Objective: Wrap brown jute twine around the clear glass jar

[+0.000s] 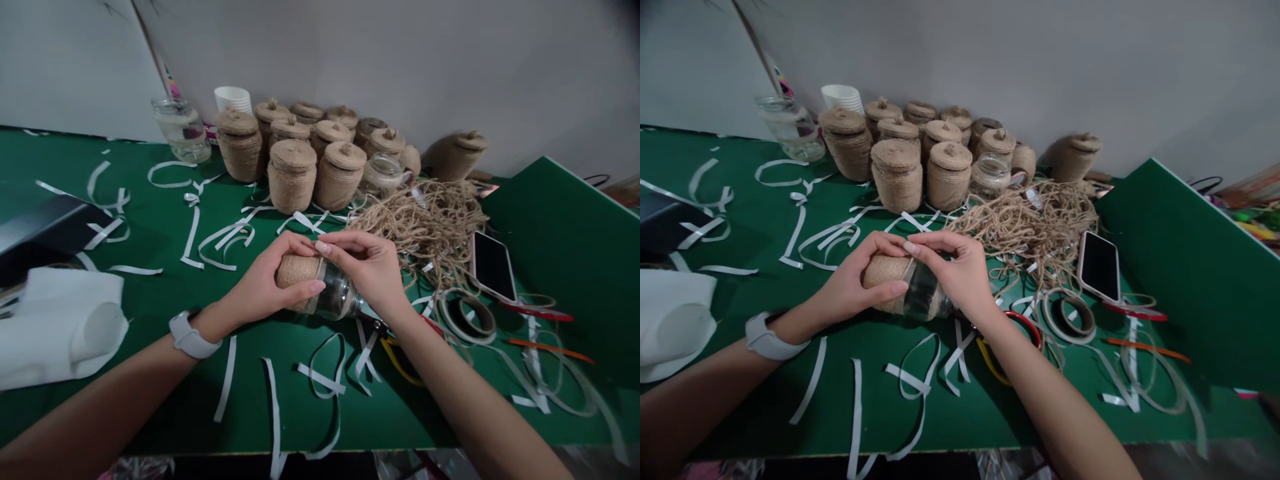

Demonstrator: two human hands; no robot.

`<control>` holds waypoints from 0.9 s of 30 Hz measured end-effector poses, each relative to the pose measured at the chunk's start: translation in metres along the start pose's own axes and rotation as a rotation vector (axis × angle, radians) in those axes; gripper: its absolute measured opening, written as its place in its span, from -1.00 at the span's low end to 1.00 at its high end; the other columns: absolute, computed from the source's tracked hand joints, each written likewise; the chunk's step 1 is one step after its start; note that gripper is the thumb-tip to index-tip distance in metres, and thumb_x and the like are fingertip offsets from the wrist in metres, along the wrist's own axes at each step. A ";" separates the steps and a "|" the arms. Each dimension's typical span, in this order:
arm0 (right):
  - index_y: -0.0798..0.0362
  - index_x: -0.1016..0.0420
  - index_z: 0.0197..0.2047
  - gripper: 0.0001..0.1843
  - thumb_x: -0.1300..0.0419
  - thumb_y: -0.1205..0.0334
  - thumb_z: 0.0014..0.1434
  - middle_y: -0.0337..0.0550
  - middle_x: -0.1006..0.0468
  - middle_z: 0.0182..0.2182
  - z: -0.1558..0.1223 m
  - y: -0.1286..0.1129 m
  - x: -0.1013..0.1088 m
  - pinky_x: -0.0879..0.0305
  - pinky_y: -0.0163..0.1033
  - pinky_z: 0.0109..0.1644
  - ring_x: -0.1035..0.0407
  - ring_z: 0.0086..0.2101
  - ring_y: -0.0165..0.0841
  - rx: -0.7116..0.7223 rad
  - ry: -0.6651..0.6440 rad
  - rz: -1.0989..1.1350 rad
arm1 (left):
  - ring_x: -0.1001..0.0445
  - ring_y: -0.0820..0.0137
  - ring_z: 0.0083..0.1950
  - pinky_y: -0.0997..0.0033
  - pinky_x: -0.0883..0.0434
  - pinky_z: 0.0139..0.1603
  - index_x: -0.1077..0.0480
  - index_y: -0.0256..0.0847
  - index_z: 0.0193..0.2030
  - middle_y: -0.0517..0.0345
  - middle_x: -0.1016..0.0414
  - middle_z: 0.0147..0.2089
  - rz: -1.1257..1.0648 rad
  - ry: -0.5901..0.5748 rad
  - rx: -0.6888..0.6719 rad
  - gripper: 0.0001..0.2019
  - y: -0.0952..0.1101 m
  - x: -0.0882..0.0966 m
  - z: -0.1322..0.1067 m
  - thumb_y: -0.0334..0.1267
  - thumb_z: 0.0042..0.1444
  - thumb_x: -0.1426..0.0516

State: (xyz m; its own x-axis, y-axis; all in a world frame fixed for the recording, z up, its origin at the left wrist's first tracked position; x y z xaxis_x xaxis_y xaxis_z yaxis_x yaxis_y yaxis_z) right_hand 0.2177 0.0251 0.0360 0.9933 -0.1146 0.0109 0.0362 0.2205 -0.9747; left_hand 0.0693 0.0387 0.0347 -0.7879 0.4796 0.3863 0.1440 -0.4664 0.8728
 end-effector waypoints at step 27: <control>-0.06 -0.56 -0.01 -0.58 -0.41 0.11 0.04 -0.16 -0.63 -0.01 0.005 0.014 -0.001 -0.44 -0.08 0.18 -0.52 0.01 -0.28 -0.147 -0.245 0.177 | -0.39 0.13 0.15 0.04 -0.34 0.18 -0.24 -0.17 0.04 -0.04 -0.38 0.07 0.203 -0.002 -0.157 -0.64 0.009 -0.004 -0.006 -0.20 0.10 -0.13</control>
State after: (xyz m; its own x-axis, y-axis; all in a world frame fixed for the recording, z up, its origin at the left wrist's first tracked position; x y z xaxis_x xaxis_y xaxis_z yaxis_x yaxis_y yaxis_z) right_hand 0.2176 0.0336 0.0236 0.9801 0.1537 -0.1257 -0.1380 0.0718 -0.9878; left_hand 0.0703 0.0285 0.0389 -0.7509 0.3657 0.5499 0.2044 -0.6631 0.7200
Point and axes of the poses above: each hand's wrist, its own z-axis towards the middle knuckle, its own x-axis out of the back of the hand, y = z × x, the point moved 7 cm from there along z, towards the middle knuckle
